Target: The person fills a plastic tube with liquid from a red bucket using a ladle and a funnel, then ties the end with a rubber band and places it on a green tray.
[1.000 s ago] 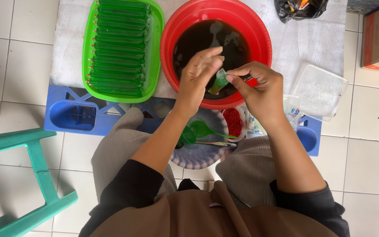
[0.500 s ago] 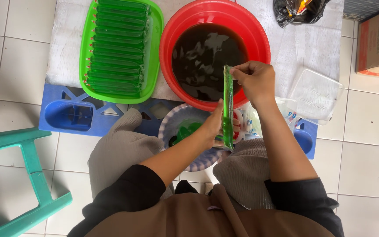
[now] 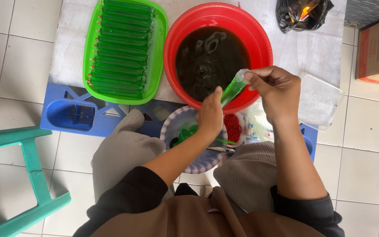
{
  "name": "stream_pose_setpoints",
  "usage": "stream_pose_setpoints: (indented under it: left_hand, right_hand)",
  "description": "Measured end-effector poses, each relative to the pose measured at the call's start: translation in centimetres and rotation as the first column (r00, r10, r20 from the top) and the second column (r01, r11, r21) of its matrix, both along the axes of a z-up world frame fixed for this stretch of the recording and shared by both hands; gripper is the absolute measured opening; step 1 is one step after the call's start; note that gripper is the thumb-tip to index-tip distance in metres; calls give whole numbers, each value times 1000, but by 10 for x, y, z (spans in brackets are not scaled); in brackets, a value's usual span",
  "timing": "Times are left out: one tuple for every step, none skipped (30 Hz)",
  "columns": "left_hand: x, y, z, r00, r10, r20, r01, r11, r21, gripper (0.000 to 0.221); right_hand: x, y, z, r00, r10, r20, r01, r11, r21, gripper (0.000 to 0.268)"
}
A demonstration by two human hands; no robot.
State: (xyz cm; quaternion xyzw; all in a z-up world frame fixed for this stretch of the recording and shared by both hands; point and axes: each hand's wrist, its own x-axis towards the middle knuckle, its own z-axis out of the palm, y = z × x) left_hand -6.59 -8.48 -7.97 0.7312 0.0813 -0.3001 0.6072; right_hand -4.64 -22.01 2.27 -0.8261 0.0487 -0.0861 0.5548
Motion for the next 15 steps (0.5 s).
stream_pose_setpoints:
  left_hand:
    - [1,2,10,944,192,267,-174,981,-92,57]
    - [3,3,19,783,380,492,-308,925,-225,45]
    - [8,8,30,784,378,492,-305,926,-224,45]
    - [13,12,41,691,427,583,-272,901,-338,38]
    - [18,16,52,583,480,656,-217,870,-443,32]
    - [23,19,56,584,477,657,-214,871,-442,32]
    - [27,22,60,557,403,726,-224,915,-336,25]
    - [32,25,64,530,321,785,-237,945,-226,19]
    - [37,27,64,531,319,785,-235,946,-225,19]
    - [41,28,64,508,330,795,-239,941,-238,12]
    - [45,30,64,485,343,804,-243,937,-252,6]
    - [45,32,67,487,341,804,-242,937,-251,6]
    - [46,33,71,458,351,817,-204,936,-287,3]
    - [46,34,74,428,361,828,-165,932,-321,2]
    - [46,34,71,429,361,828,-164,933,-321,2]
  right_hand:
    - [-1,1,1,997,33,64,-34,999,23,7]
    - [-2,2,1,990,64,129,-70,997,43,7]
    - [-1,4,-1,990,61,129,-68,997,44,7]
    - [1,5,-2,981,73,180,-83,995,51,7]
    - [2,7,-4,969,82,232,-98,994,58,8]
    - [3,9,-1,969,78,233,-94,994,59,8]
    - [4,12,1,960,91,263,-104,994,36,8]
    - [5,15,4,950,104,293,-112,994,11,8]
    - [5,15,6,951,101,293,-110,994,13,8]
    - [4,16,8,948,112,297,-115,993,-8,9]
    - [4,17,11,946,124,300,-121,992,-29,11]
    - [4,16,10,947,122,298,-119,993,-28,11]
    - [5,15,9,943,145,300,-141,989,-36,17]
    - [5,14,8,939,169,301,-163,986,-44,23]
    - [4,14,11,939,168,300,-162,986,-44,23]
